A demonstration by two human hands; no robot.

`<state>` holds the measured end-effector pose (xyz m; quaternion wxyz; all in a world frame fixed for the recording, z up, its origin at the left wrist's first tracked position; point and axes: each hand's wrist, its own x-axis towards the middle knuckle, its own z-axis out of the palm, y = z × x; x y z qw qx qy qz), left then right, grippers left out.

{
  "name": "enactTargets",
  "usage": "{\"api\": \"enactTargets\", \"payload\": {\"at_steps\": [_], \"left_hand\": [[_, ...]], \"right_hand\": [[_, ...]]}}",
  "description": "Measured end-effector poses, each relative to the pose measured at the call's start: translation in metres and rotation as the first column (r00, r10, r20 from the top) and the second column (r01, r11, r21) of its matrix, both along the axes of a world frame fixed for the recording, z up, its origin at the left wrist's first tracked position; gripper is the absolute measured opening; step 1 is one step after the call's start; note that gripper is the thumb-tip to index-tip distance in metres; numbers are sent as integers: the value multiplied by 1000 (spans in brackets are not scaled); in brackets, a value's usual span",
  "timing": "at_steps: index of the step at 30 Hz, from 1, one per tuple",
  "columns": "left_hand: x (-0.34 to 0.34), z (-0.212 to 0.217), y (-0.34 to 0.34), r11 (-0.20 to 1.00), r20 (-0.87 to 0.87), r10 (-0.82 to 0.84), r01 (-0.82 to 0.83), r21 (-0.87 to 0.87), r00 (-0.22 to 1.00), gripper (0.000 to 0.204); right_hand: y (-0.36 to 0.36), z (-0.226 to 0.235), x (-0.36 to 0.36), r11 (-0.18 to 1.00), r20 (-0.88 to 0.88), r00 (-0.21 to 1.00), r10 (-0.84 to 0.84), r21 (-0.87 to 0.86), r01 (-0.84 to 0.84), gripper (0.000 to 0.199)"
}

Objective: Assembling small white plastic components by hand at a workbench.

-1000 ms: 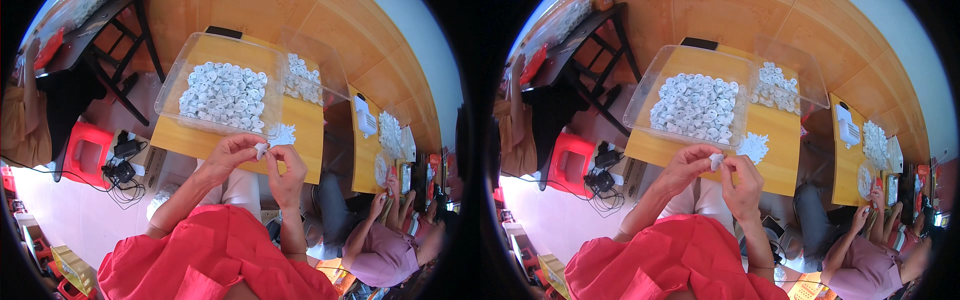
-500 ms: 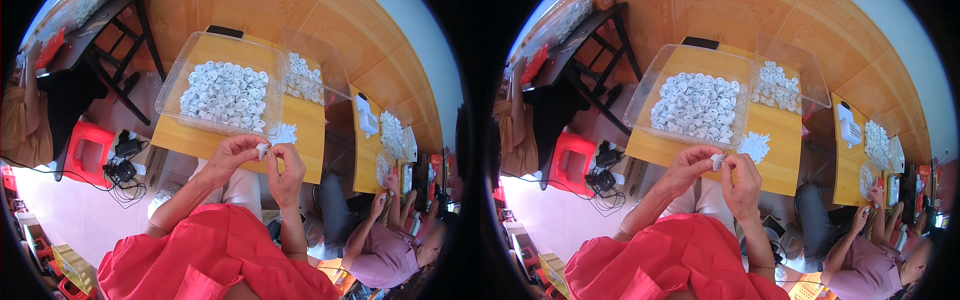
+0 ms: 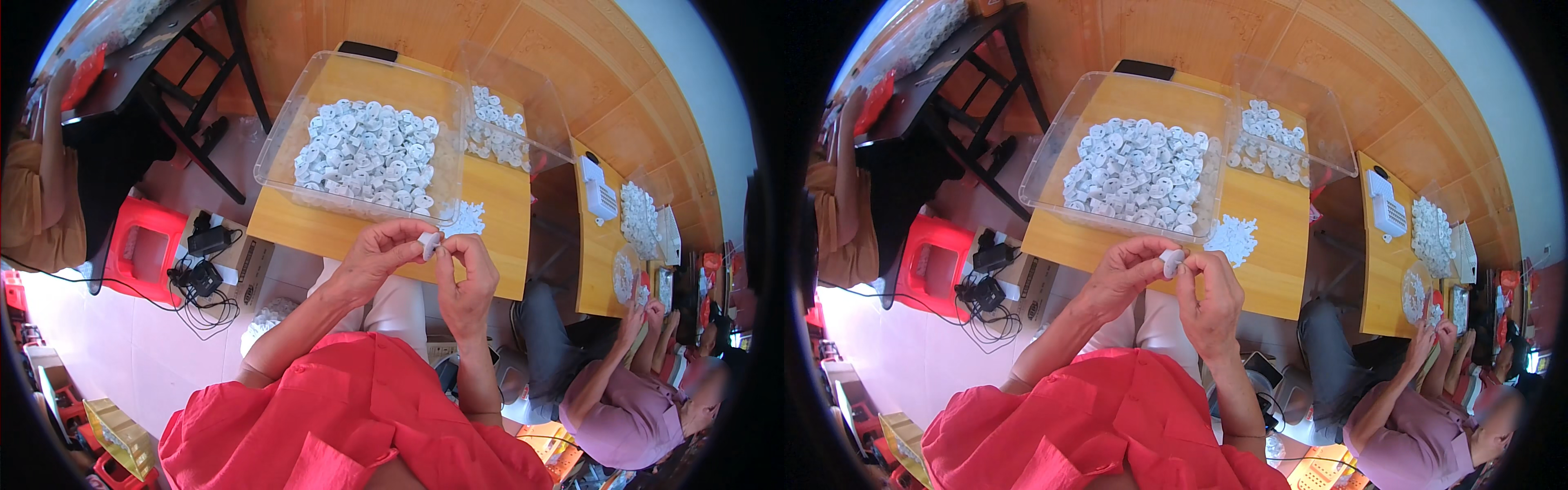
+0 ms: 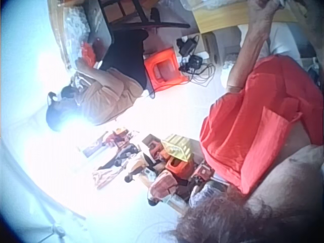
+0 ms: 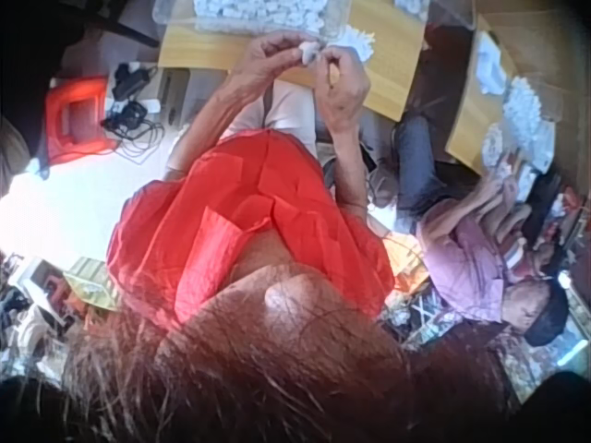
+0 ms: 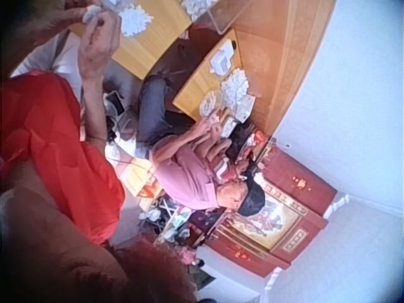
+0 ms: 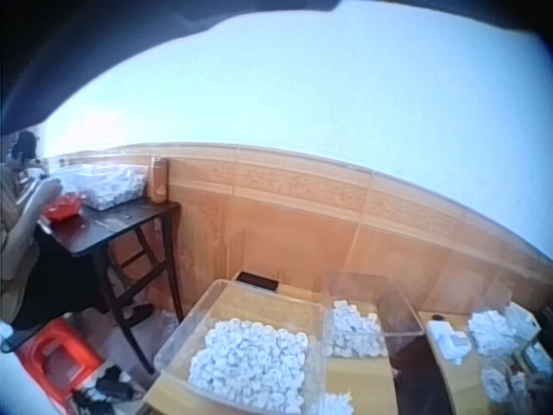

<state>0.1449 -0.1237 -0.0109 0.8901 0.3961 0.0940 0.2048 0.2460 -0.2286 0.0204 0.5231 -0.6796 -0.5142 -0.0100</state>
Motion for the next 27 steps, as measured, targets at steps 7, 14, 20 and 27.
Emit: {"api": "enactTargets", "payload": {"at_steps": [7,14,20,27], "left_hand": [[0,2,-1,999,-30,18,-17,42,999,23],[1,0,-2,1000,-16,1,-1,5,1000,24],[1,0,-2,1000,-12,-5,6,28,1000,24],[2,2,-6,1000,-14,8,-8,29,1000,24]], "right_hand": [[0,2,1,1000,45,999,0,-5,0,11],[-1,2,1,1000,31,1000,7,-6,-7,11],[-2,4,0,1000,-20,1000,-5,4,5,10],[-3,3,-2,998,3,999,-51,27,51,9]]}}
